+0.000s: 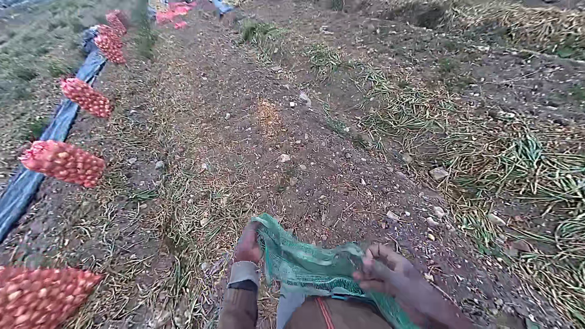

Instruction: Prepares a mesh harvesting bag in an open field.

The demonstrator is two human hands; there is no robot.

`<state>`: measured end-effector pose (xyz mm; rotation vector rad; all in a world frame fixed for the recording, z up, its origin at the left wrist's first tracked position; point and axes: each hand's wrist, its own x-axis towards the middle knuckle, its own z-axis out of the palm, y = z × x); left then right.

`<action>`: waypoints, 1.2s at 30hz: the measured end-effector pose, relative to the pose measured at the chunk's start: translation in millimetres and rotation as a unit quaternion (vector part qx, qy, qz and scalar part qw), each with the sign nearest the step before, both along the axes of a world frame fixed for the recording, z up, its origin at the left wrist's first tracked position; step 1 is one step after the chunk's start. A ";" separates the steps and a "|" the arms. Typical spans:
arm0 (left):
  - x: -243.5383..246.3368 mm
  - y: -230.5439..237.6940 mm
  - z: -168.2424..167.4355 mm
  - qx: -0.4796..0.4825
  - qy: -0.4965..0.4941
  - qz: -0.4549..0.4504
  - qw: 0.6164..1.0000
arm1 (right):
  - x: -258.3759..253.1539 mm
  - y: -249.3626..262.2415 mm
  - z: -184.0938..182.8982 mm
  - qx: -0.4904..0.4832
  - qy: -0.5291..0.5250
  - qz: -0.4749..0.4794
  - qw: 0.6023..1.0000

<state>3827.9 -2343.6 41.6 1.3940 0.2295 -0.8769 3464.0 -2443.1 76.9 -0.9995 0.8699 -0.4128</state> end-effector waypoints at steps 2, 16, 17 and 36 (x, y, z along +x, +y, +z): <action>51.9 -33.8 1.9 -0.032 0.028 -0.013 0.999 | 38.8 2.8 -10.1 -0.052 0.006 0.136 0.989; 353.3 -126.4 15.4 -0.006 0.017 0.007 1.000 | 392.4 -202.4 -135.8 -0.328 0.396 0.321 0.796; 380.8 -135.0 9.6 0.013 0.009 0.014 1.000 | 416.5 -230.4 -137.6 -0.326 0.354 0.349 0.804; 780.7 -377.8 11.2 0.062 -0.102 -0.155 0.981 | 933.3 -414.5 3.8 -0.432 0.180 0.433 0.771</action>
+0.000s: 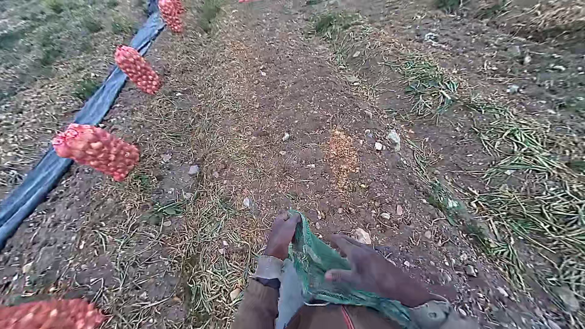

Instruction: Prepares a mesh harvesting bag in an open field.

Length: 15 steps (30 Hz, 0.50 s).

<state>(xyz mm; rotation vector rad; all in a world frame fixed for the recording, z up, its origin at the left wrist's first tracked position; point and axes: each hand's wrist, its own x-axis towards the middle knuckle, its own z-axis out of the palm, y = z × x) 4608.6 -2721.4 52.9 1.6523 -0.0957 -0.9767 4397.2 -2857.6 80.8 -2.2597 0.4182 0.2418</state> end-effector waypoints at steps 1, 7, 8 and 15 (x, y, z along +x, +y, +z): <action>19.6 -14.5 -7.2 -0.010 -0.014 -0.028 0.999 | 25.5 1.8 -19.4 -0.001 -0.020 -0.020 1.000; 145.7 -53.9 -7.7 -0.096 0.032 -0.022 0.995 | 138.2 -64.8 7.4 0.020 -0.150 -0.166 0.975; 162.7 -54.0 -3.0 -0.116 0.027 -0.030 0.992 | 153.5 -79.8 22.0 0.014 -0.165 -0.176 0.970; 221.8 -2.2 -20.0 -0.114 -0.015 -0.135 0.984 | 234.2 -106.0 61.5 -0.016 -0.191 -0.197 0.962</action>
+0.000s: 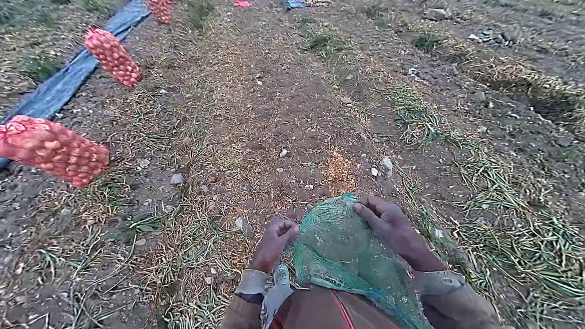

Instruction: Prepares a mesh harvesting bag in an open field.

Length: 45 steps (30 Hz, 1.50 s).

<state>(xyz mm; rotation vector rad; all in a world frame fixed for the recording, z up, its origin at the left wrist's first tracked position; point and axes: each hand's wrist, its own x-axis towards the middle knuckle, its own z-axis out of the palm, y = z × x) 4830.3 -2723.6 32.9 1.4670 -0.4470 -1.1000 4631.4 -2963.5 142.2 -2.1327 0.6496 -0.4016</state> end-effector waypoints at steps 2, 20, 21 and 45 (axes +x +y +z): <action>-4.6 26.8 -7.9 0.030 0.031 -0.021 0.999 | 15.9 1.7 -5.3 0.015 -0.005 0.010 1.000; 12.0 87.0 13.7 -0.044 0.006 0.110 0.993 | 81.3 -11.5 -12.8 0.063 -0.067 0.023 0.995; 16.3 85.5 17.2 -0.065 0.014 0.129 0.989 | 81.9 -10.3 -10.7 0.066 -0.067 0.028 0.995; 24.0 -24.2 119.0 -0.148 -0.455 -0.002 0.878 | 48.9 13.2 -0.9 0.156 -0.107 0.058 0.980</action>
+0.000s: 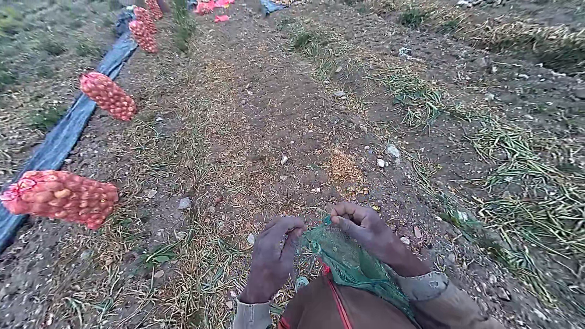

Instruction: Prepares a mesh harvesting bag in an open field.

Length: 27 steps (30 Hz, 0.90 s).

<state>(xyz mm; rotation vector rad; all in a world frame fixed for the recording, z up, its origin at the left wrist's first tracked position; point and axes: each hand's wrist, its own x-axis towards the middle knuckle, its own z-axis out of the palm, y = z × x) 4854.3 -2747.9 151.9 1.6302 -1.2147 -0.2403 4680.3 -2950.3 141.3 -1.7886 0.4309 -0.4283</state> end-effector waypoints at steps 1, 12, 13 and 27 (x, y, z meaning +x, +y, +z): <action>-0.8 -2.1 -1.5 -0.011 0.031 -0.011 0.999 | -0.9 0.8 0.4 0.006 -0.001 0.000 1.000; 13.6 -21.0 -28.5 -0.075 0.226 -0.048 0.970 | -2.5 1.3 -8.9 0.095 -0.006 0.042 0.995; 15.1 -20.1 -31.4 -0.078 0.240 -0.051 0.966 | -4.3 -0.9 -8.7 0.102 -0.009 0.037 0.994; -14.9 -2.7 -68.0 -0.296 0.681 -0.132 0.657 | -41.6 -41.2 -3.9 0.099 0.026 0.003 0.995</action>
